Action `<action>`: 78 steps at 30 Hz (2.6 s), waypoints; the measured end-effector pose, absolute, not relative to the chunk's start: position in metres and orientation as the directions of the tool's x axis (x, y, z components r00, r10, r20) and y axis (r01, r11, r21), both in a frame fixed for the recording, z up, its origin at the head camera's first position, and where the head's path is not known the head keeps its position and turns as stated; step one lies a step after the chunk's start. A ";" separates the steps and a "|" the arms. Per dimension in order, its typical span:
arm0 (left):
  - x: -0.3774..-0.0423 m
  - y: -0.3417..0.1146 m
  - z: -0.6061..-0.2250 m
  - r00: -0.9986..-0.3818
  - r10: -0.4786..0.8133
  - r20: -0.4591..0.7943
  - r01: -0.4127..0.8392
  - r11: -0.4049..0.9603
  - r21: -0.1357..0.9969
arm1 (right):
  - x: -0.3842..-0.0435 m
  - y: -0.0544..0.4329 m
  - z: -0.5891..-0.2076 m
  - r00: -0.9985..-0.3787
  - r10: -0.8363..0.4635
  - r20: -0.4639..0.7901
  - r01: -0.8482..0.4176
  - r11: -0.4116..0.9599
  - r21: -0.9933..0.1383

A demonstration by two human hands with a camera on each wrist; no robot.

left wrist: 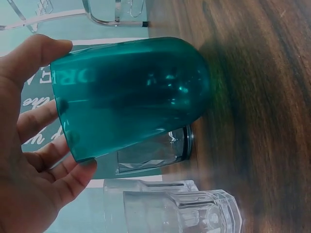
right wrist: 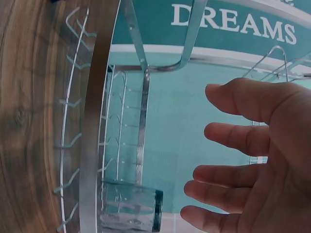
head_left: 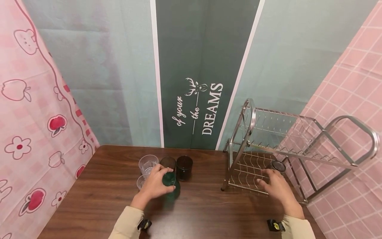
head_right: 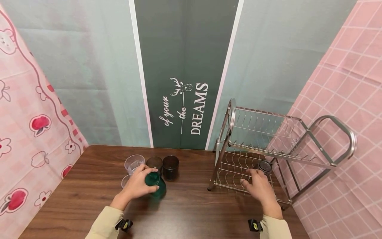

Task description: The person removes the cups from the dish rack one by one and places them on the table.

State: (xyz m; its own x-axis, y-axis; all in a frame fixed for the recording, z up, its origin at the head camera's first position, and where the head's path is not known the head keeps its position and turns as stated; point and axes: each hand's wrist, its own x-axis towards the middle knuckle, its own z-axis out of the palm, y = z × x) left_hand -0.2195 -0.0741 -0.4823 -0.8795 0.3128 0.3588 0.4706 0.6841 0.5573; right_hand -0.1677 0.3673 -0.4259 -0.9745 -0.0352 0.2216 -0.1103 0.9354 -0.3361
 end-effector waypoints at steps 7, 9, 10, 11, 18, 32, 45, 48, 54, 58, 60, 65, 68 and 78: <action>-0.223 -0.075 -0.484 -0.884 0.299 0.360 0.457 0.714 0.531 | -0.175 0.382 -0.426 -0.975 -0.002 0.223 -0.070 0.953 -0.295; -0.224 -0.075 -0.484 -0.889 0.286 0.357 0.444 0.728 0.523 | -0.178 0.386 -0.427 -0.974 0.003 0.227 -0.066 0.953 -0.297; -0.224 -0.075 -0.484 -0.893 0.279 0.354 0.436 0.735 0.520 | -0.179 0.388 -0.428 -0.973 0.004 0.229 -0.067 0.952 -0.299; -0.224 -0.075 -0.484 -0.896 0.273 0.350 0.428 0.742 0.516 | -0.181 0.390 -0.429 -0.973 0.005 0.232 -0.068 0.951 -0.303; -0.226 -0.073 -0.483 -0.908 0.249 0.338 0.396 0.771 0.499 | -0.192 0.402 -0.436 -0.956 0.007 0.293 -0.082 0.953 -0.292; -0.231 -0.069 -0.482 -0.916 0.226 0.332 0.368 0.802 0.470 | -0.207 0.425 -0.442 -0.969 0.075 0.237 0.005 0.960 -0.281; -0.231 -0.071 -0.486 -0.929 0.208 0.307 0.338 0.816 0.469 | -0.217 0.438 -0.455 -0.972 0.070 0.225 0.004 0.960 -0.279; -0.232 -0.071 -0.485 -0.934 0.211 0.287 0.329 0.821 0.467 | -0.219 0.440 -0.458 -0.974 0.062 0.220 -0.003 0.959 -0.284; -0.231 -0.072 -0.481 -0.932 0.224 0.284 0.337 0.825 0.454 | -0.218 0.439 -0.457 -0.971 0.073 0.230 -0.001 0.952 -0.306; -0.231 -0.072 -0.479 -0.933 0.234 0.274 0.339 0.825 0.451 | -0.219 0.438 -0.456 -0.967 0.113 0.227 0.034 0.944 -0.327; -0.231 -0.072 -0.478 -0.933 0.235 0.272 0.340 0.824 0.453 | -0.220 0.438 -0.456 -0.968 0.140 0.209 0.061 0.936 -0.347; -0.230 -0.073 -0.479 -0.931 0.231 0.281 0.341 0.825 0.451 | -0.222 0.439 -0.459 -0.970 0.189 0.150 0.118 0.914 -0.387; -0.230 -0.072 -0.480 -0.929 0.233 0.287 0.345 0.824 0.450 | -0.222 0.440 -0.463 -0.966 0.204 0.158 0.132 0.916 -0.379; -0.230 -0.075 -0.477 -0.921 0.254 0.294 0.368 0.812 0.452 | -0.225 0.443 -0.465 -0.961 0.184 0.205 0.097 0.923 -0.373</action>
